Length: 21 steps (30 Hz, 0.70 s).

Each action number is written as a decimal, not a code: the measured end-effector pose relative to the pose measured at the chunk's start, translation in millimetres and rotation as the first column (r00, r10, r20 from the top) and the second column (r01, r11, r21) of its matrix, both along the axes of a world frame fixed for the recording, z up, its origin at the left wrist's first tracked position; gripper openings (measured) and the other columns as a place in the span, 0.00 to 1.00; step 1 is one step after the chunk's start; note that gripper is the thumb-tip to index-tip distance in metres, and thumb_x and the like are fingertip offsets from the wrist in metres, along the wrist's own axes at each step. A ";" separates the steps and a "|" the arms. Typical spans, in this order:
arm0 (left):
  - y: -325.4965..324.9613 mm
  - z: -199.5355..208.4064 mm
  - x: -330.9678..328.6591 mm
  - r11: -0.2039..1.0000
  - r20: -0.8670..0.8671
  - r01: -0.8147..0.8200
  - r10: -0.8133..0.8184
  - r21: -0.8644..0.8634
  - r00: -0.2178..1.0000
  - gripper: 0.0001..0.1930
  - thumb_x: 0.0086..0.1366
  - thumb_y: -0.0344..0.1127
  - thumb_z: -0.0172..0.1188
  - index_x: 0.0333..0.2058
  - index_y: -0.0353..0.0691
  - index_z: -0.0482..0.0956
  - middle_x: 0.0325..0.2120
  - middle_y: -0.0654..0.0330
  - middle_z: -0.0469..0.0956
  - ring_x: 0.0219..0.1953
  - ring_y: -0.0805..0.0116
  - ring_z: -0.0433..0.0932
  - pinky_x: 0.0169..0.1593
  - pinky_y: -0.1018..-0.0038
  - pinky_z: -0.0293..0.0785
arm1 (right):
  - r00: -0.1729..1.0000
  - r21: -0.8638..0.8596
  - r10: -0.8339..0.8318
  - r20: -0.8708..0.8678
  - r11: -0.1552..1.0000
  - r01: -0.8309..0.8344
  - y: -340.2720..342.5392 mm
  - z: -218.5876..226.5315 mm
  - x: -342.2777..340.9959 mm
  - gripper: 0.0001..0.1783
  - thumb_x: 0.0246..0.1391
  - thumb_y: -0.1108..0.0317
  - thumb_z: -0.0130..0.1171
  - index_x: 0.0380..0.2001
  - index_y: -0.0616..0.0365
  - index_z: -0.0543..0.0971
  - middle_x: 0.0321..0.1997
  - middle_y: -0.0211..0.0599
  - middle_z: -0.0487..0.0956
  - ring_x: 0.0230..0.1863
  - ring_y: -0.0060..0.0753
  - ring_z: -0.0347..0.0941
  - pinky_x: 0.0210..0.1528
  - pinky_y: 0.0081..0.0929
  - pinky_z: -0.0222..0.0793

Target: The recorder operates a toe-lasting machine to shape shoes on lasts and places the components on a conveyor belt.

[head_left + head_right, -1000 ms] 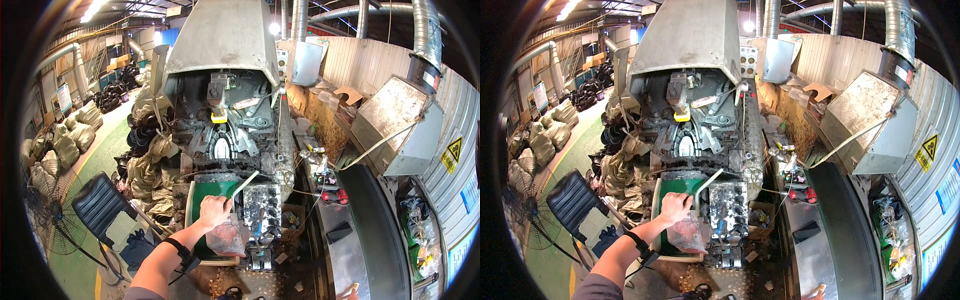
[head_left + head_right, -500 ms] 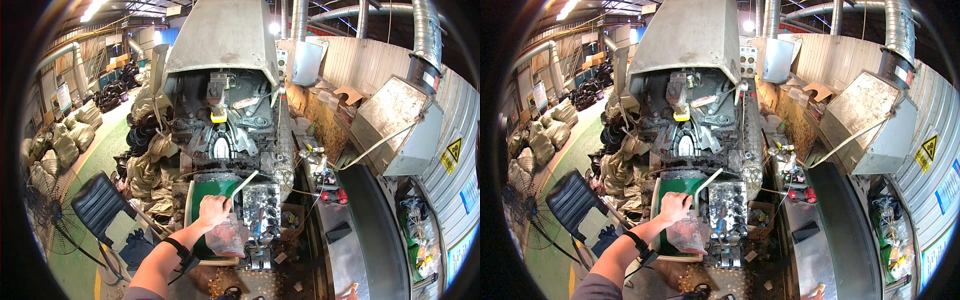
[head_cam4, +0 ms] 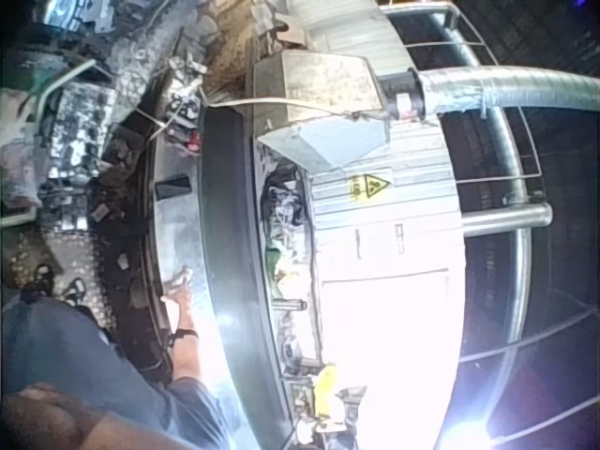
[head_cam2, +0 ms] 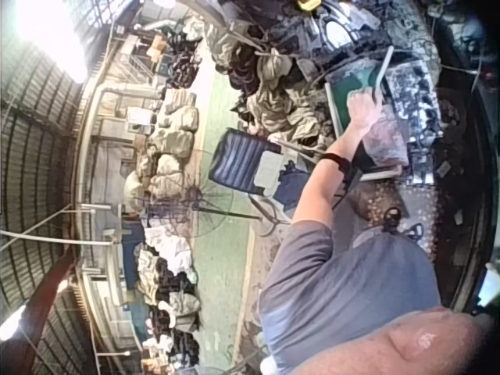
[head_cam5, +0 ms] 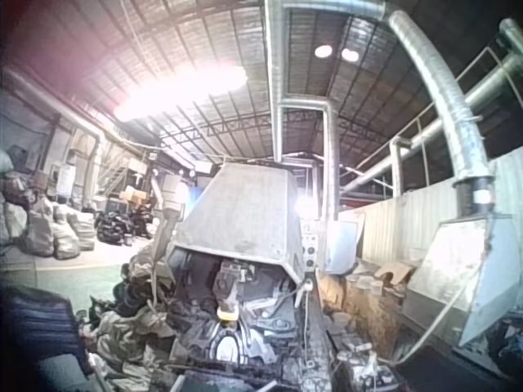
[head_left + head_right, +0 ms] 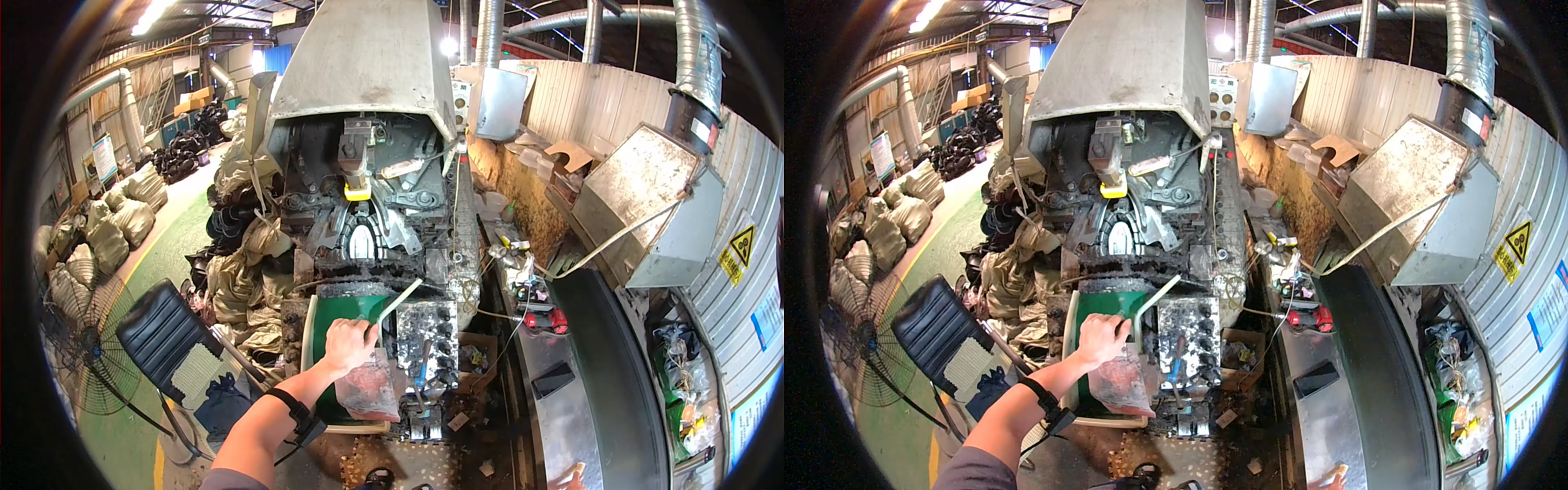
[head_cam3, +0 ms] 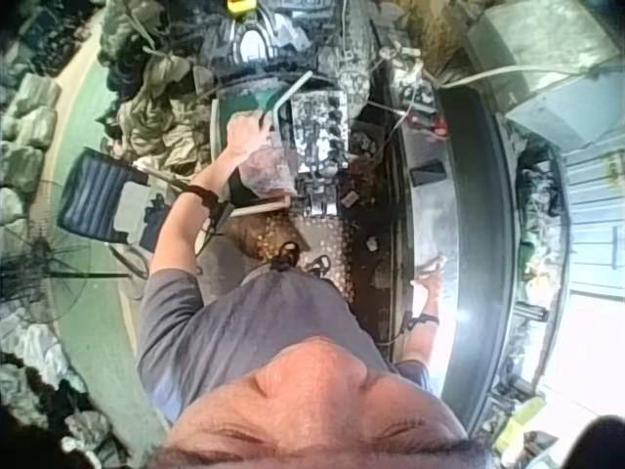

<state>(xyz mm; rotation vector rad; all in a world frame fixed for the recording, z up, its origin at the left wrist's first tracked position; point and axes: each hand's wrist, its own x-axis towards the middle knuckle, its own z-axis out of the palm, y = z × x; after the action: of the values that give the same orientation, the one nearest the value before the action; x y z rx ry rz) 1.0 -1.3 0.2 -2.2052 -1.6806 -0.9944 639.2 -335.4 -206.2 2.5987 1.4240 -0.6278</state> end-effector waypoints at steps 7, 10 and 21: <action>-0.1 -0.8 -0.2 1.000 0.006 0.002 -0.002 -0.001 1.000 0.16 0.64 0.40 0.58 0.21 0.36 0.80 0.21 0.50 0.81 0.25 0.51 0.81 0.41 0.60 0.75 | 0.998 0.113 0.061 -0.026 0.992 -0.057 -4.7 -19.4 11.3 0.90 0.12 0.48 0.87 0.73 0.60 0.35 0.78 0.54 0.37 0.79 0.46 0.36 0.78 0.34 0.44; 0.5 -1.9 -0.7 1.000 0.002 0.003 -0.003 0.004 1.000 0.16 0.63 0.40 0.58 0.20 0.36 0.80 0.21 0.50 0.81 0.25 0.51 0.81 0.41 0.60 0.75 | 0.997 0.140 0.046 -0.057 0.990 -0.037 -4.1 -8.3 5.7 0.93 0.06 0.49 0.88 0.73 0.60 0.34 0.78 0.54 0.35 0.79 0.44 0.31 0.78 0.31 0.40; 0.3 3.3 -0.9 1.000 0.003 0.001 -0.001 0.000 1.000 0.14 0.63 0.40 0.59 0.22 0.37 0.80 0.20 0.51 0.79 0.25 0.50 0.79 0.39 0.59 0.75 | 0.965 0.165 -0.062 -0.256 0.980 0.107 45.6 37.2 -40.0 0.64 0.44 0.50 0.72 0.75 0.51 0.42 0.78 0.46 0.47 0.76 0.60 0.43 0.75 0.49 0.43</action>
<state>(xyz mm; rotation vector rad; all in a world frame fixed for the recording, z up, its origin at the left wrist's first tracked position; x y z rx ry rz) 0.2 -1.1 3.5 -2.2065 -1.6809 -0.9988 599.3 -289.8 -169.0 2.8146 1.5068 -0.9080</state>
